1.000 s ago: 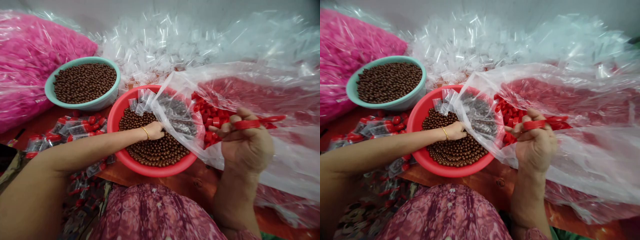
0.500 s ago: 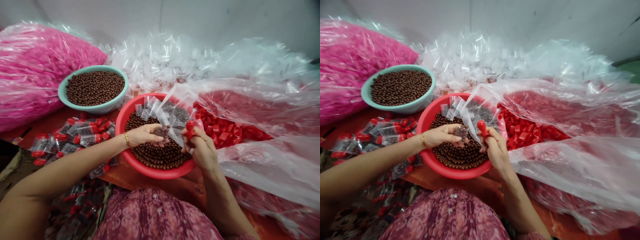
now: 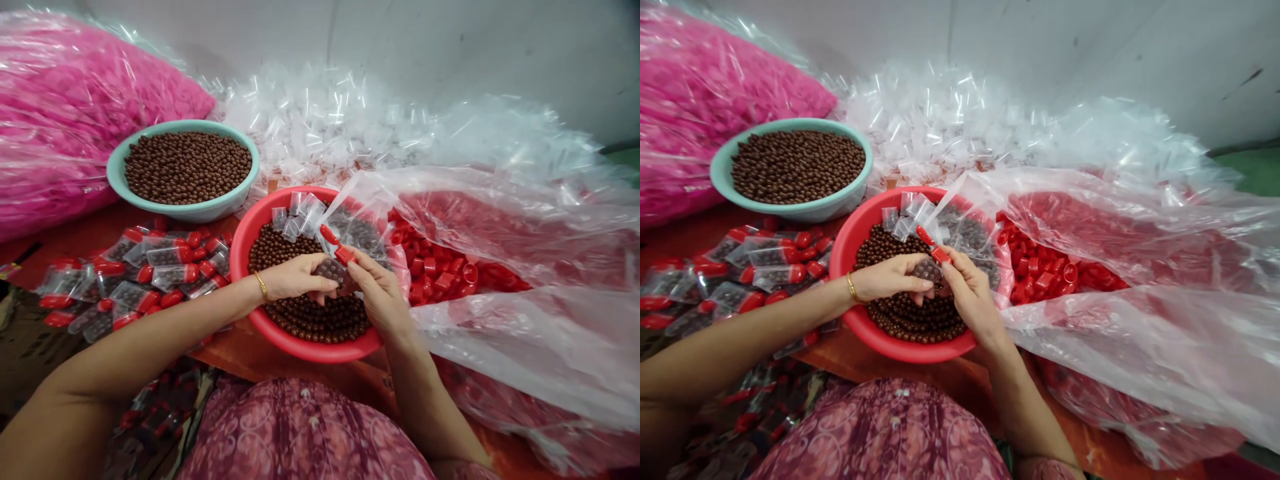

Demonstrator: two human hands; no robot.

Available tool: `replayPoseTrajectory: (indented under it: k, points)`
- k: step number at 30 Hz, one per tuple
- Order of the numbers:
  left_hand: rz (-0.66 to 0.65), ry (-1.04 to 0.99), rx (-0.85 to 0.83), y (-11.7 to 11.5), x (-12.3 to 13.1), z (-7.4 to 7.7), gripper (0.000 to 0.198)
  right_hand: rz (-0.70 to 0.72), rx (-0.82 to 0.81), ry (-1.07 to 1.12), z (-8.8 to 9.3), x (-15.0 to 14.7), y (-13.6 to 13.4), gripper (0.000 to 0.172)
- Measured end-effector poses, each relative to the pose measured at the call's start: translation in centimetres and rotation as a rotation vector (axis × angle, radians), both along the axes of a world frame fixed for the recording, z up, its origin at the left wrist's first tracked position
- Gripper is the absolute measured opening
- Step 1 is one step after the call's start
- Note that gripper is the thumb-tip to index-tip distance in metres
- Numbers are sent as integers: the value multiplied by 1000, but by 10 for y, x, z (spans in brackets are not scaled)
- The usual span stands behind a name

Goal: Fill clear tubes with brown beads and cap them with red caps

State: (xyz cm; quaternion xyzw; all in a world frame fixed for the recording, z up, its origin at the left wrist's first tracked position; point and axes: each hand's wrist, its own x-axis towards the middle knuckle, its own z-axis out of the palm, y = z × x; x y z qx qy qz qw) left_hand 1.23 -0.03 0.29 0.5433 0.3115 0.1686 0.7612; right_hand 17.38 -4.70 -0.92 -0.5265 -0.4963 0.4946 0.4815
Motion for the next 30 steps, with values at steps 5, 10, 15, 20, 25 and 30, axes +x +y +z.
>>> replayPoseTrajectory:
  k: [5, 10, 15, 20, 25, 30]
  points:
    - [-18, 22, -38, -1, 0, 7, 16, 98, -3, -38, 11, 2, 1, 28]
    - [-36, -5, -53, -1, -3, 11, 17, 194, -98, -27, 18, 7, 4, 24]
    - [150, 118, 226, -2, -2, 4, 21, 54, -90, 14, 11, 2, 5, 31]
    - [159, 194, 239, -4, -2, 1, 23, -36, -29, 20, 13, -1, 4, 28]
    - [33, 41, -68, -1, -6, 11, 18, 68, -79, 186, 13, -3, 5, 20]
    - [71, -134, -137, 2, -9, 11, 21, 140, -145, 313, 11, -4, 7, 21]
